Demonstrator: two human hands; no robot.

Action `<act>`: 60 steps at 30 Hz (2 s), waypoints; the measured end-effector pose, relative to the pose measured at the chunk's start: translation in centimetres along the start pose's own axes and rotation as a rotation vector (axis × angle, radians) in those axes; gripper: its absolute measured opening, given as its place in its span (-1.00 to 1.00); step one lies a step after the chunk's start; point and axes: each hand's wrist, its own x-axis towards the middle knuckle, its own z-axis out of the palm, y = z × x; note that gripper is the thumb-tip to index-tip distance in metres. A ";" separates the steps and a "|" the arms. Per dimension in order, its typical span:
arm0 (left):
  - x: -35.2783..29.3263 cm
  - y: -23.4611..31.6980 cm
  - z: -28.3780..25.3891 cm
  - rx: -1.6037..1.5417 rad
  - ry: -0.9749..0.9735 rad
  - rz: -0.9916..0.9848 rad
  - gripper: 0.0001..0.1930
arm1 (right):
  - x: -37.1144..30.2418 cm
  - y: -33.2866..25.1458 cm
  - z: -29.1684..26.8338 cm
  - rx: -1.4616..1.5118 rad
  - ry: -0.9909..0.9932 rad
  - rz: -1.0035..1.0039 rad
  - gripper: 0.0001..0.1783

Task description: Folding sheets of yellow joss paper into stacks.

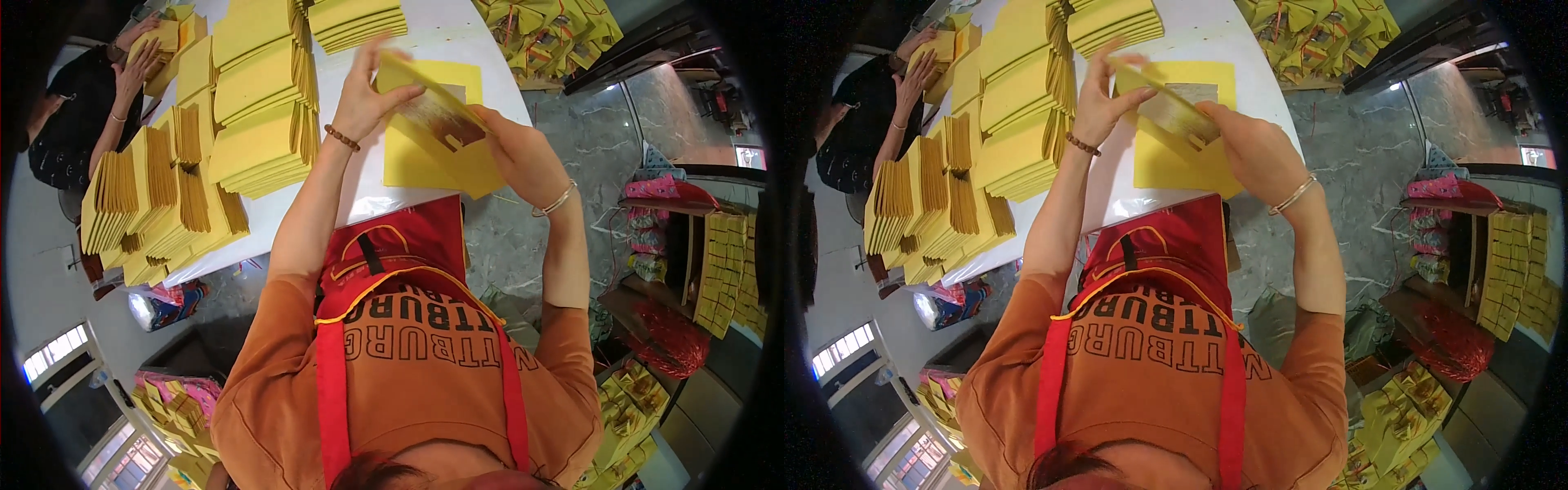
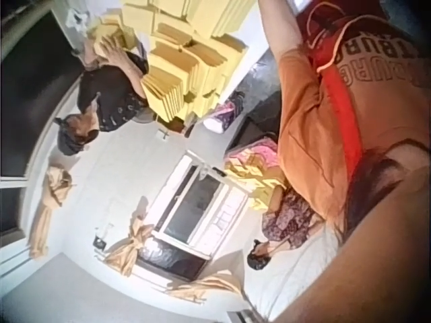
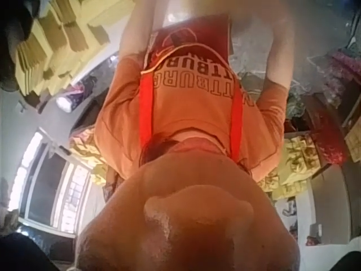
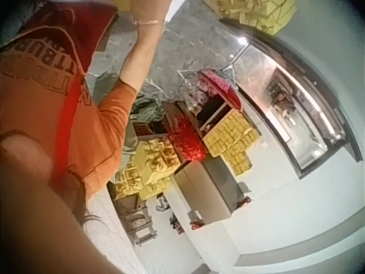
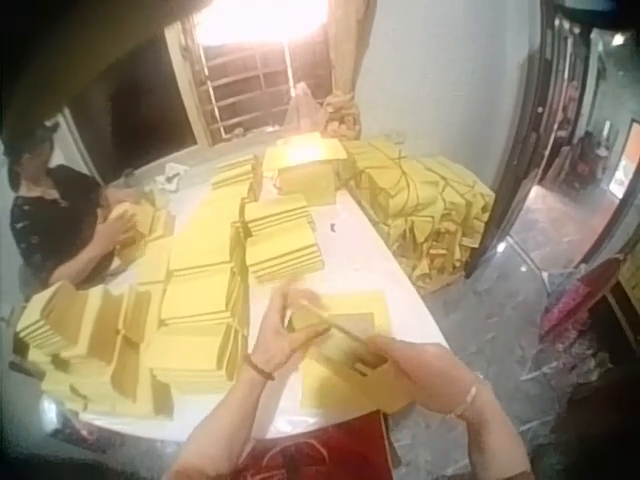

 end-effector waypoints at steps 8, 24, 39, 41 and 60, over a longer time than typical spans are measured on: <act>-3.2 -3.4 -2.4 -0.282 0.065 -0.097 -0.77 | -3.7 1.1 -0.5 0.173 0.085 0.150 -0.48; -4.6 -4.1 -2.1 -0.224 0.057 -0.161 -0.68 | -5.2 5.0 5.1 0.793 0.296 0.334 -0.67; -7.5 -2.4 4.4 1.280 -0.077 0.650 -0.48 | -5.2 5.2 8.9 1.545 0.723 0.555 -0.62; -7.8 -3.1 5.5 1.098 0.075 0.677 -0.49 | -5.1 4.2 9.8 1.640 0.712 0.565 -0.63; -8.8 -4.4 0.8 0.846 -0.337 0.413 -0.69 | -7.0 7.9 8.3 0.434 0.259 0.036 -0.72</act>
